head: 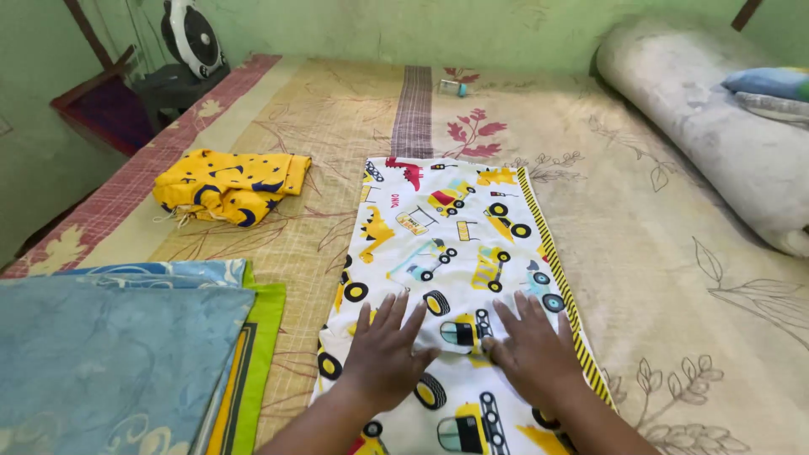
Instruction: Fold a pillowcase and insert a pillow into it.
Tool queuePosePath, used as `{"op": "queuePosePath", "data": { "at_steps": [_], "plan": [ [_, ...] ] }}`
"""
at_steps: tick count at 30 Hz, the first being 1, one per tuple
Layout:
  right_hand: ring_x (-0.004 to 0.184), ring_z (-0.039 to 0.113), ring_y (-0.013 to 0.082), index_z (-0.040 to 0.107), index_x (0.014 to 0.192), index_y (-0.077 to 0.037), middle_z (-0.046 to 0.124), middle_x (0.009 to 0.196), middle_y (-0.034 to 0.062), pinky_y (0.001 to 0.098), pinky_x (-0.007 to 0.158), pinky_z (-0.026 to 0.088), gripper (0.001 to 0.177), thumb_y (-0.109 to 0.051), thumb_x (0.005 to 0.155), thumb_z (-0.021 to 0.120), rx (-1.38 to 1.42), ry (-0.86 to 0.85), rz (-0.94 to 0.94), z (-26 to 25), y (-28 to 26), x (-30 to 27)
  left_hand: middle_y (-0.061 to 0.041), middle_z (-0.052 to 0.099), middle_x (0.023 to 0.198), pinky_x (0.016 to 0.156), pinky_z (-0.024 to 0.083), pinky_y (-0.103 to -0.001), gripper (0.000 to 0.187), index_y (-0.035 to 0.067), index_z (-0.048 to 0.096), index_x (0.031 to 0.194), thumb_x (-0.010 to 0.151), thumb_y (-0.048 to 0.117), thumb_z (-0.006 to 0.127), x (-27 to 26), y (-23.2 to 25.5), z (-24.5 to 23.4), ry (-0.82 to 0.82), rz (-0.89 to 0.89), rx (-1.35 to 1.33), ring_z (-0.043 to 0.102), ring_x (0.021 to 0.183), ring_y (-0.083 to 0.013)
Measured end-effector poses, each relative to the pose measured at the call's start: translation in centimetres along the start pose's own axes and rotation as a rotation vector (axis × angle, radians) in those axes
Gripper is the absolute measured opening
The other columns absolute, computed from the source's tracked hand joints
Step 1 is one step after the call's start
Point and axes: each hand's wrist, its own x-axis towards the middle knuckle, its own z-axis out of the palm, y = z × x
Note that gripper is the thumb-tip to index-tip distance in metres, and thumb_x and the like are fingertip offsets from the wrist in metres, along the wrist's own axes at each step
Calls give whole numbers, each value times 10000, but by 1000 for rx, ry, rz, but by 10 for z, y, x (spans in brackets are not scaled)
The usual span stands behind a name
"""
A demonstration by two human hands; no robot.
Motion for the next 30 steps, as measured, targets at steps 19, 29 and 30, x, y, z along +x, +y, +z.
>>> {"op": "queuePosePath", "data": {
  "at_steps": [19, 29, 30],
  "plan": [
    [1554, 172, 289, 246, 1605, -275, 181, 1683, 84, 511, 1235, 137, 760, -663, 966, 382, 104, -80, 54, 51, 18, -171, -80, 81, 1714, 1266, 42, -491, 765, 210, 175, 1628, 1004, 624, 331, -136, 52, -1, -316, -142, 83, 56, 1589, -251],
    [1556, 169, 252, 204, 1613, -270, 143, 1710, 45, 507, 1235, 137, 781, -677, 962, 345, 97, -90, 302, 46, 54, -231, -1, 79, 1731, 1269, 23, -538, 730, 252, 135, 1636, 1008, 595, 278, -195, 9, -25, -347, -380, 223, 66, 1592, -195],
    [1556, 169, 252, 204, 1613, -270, 143, 1710, 45, 507, 1235, 137, 781, -677, 962, 345, 97, -88, 306, 43, 49, -235, -1, 79, 1731, 1269, 23, -538, 730, 252, 135, 1636, 1008, 595, 278, -194, 12, -15, -346, -376, 224, 66, 1592, -195]
  ]
}}
